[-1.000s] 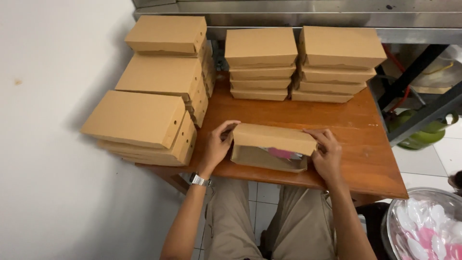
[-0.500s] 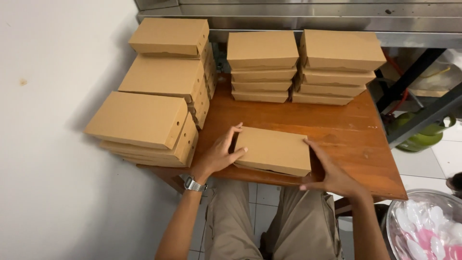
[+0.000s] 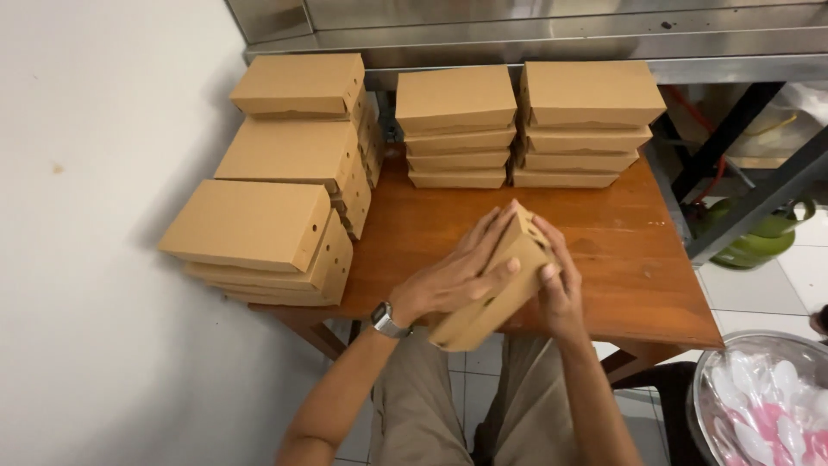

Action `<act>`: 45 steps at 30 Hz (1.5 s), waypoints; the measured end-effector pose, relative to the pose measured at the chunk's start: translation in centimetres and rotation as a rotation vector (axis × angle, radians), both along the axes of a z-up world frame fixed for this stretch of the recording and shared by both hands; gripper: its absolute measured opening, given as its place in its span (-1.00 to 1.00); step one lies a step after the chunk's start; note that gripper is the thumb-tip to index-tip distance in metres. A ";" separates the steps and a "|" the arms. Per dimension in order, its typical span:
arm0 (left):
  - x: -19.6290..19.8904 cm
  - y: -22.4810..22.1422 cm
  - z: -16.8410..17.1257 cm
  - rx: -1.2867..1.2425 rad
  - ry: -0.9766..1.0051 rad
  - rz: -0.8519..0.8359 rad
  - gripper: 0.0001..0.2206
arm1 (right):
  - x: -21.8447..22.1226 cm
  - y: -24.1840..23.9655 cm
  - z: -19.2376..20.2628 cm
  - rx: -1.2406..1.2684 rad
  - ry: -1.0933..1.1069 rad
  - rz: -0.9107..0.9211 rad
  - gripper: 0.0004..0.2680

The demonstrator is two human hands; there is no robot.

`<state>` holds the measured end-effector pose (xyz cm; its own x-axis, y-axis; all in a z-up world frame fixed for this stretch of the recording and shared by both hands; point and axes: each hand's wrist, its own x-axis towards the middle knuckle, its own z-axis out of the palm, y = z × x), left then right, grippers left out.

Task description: Folding cardboard boxes, placing a wrapped spoon and napkin inside, and stacking the finished boxes on a table.

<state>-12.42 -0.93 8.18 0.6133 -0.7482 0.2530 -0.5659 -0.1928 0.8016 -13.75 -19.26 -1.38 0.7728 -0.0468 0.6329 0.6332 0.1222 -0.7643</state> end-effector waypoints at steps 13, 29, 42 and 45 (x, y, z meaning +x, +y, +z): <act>-2.4 -1.8 2.9 -0.566 0.038 0.158 -0.53 | -2.1 3.7 8.6 0.094 -0.300 -0.218 -0.83; -0.8 -2.1 -0.5 -0.522 -0.063 0.092 -0.34 | -1.2 4.3 7.4 0.225 -0.167 -0.232 -0.88; 1.2 0.3 -1.2 -0.784 0.739 0.296 -0.11 | -3.0 5.3 5.6 -0.321 -0.041 0.046 -0.47; 5.2 1.1 -5.9 -0.873 0.854 0.336 -0.15 | -3.5 5.1 4.1 -0.467 -0.315 0.117 -0.29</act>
<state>-7.19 0.21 2.31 0.9511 -0.3086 0.0129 0.1671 0.5493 0.8188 -17.23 -14.15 2.76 0.5266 0.3676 0.7665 0.8417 -0.0994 -0.5306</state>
